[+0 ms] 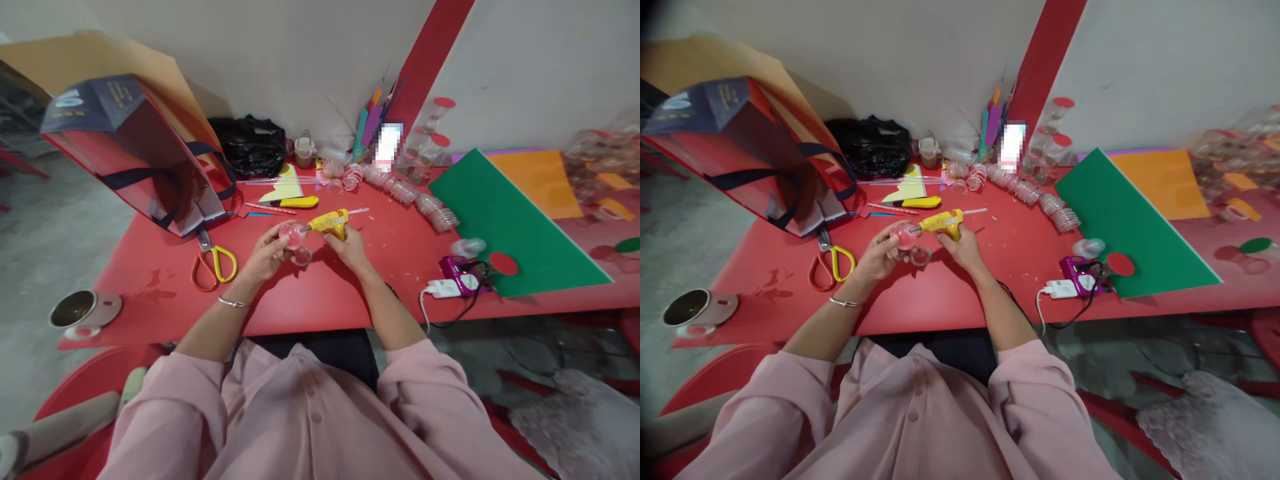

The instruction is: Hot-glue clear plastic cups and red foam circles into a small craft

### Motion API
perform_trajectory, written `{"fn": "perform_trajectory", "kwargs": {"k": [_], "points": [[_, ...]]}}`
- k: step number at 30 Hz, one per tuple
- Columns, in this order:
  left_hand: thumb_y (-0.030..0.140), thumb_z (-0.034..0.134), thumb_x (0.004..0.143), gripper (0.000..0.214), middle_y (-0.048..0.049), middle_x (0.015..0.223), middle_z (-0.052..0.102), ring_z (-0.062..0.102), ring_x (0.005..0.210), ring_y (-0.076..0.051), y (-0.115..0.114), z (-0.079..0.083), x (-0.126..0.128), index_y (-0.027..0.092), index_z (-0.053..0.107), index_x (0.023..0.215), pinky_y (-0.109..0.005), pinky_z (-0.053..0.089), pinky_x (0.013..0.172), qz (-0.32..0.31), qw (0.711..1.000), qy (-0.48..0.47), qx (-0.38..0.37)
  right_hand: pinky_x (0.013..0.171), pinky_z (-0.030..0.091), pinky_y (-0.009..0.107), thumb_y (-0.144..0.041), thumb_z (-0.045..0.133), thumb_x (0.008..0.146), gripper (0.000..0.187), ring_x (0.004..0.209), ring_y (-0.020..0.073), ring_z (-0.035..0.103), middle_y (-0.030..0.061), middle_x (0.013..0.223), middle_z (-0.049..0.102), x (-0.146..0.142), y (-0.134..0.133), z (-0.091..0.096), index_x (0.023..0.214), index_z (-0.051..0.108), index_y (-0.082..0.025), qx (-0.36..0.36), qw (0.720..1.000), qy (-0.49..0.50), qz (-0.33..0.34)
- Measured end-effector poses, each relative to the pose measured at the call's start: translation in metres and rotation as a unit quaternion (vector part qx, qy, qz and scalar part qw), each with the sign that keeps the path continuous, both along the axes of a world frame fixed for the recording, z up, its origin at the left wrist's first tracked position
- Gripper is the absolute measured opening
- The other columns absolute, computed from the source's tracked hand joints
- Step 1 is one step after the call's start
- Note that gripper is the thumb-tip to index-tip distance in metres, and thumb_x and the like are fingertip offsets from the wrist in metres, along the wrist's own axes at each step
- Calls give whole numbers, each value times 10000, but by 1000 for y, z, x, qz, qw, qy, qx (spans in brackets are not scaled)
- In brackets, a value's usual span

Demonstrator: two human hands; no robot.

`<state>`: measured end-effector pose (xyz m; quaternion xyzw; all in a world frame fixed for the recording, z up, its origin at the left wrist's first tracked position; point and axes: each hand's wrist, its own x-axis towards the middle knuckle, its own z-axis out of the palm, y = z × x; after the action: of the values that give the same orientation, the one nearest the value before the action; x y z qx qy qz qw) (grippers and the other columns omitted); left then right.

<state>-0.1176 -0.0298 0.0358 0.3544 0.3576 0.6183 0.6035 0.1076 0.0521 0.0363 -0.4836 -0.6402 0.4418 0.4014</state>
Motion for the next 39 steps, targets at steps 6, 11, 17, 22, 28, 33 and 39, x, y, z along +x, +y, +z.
{"fn": "perform_trajectory", "kwargs": {"k": [6,11,17,22,28,33,39], "points": [[448,955,782,669,-136,1187,832,821,759,-220,0,-1,0,182,707,1344,-261,618,570,1,1000,-3,6,724,459,341,-631,771,733,490,746,188,565,20,834,697,0,-1,2,959,692,-204,-2,1000,6,6],[442,969,763,671,-115,1171,830,809,753,-203,0,-1,1,194,719,1334,-258,622,575,6,1000,-6,8,727,453,344,-626,764,730,487,740,184,552,20,830,679,0,-2,4,954,687,-200,-3,1000,7,6],[430,951,791,685,-108,1133,823,803,798,-209,0,-4,0,198,696,1382,-277,634,620,1,1000,3,16,724,459,348,-631,766,734,476,739,186,551,16,823,671,0,-2,4,936,674,-209,-5,1000,2,3],[421,950,794,701,-105,1116,820,805,802,-215,0,-3,0,198,686,1404,-279,629,623,2,1000,5,17,713,451,341,-641,768,742,474,729,183,550,7,809,668,0,-2,3,931,678,-215,-3,1000,-3,2],[407,944,805,672,-96,1169,807,792,811,-196,0,-3,0,211,699,1399,-281,635,636,5,1000,4,25,734,464,344,-636,768,744,481,754,192,576,14,843,691,0,0,0,958,684,-213,-8,1000,0,5],[401,946,802,659,-99,1209,794,787,817,-187,0,-3,0,215,701,1385,-277,632,639,9,999,8,30,713,442,334,-646,773,743,496,729,179,543,7,815,662,1,0,0,949,680,-204,-6,1000,-5,3],[369,955,788,645,-99,1276,785,789,840,-181,0,-1,1,234,709,1370,-280,644,672,16,999,2,28,726,449,335,-643,776,756,494,734,177,551,7,836,671,1,0,-2,965,683,-205,-5,1000,0,9]]}}
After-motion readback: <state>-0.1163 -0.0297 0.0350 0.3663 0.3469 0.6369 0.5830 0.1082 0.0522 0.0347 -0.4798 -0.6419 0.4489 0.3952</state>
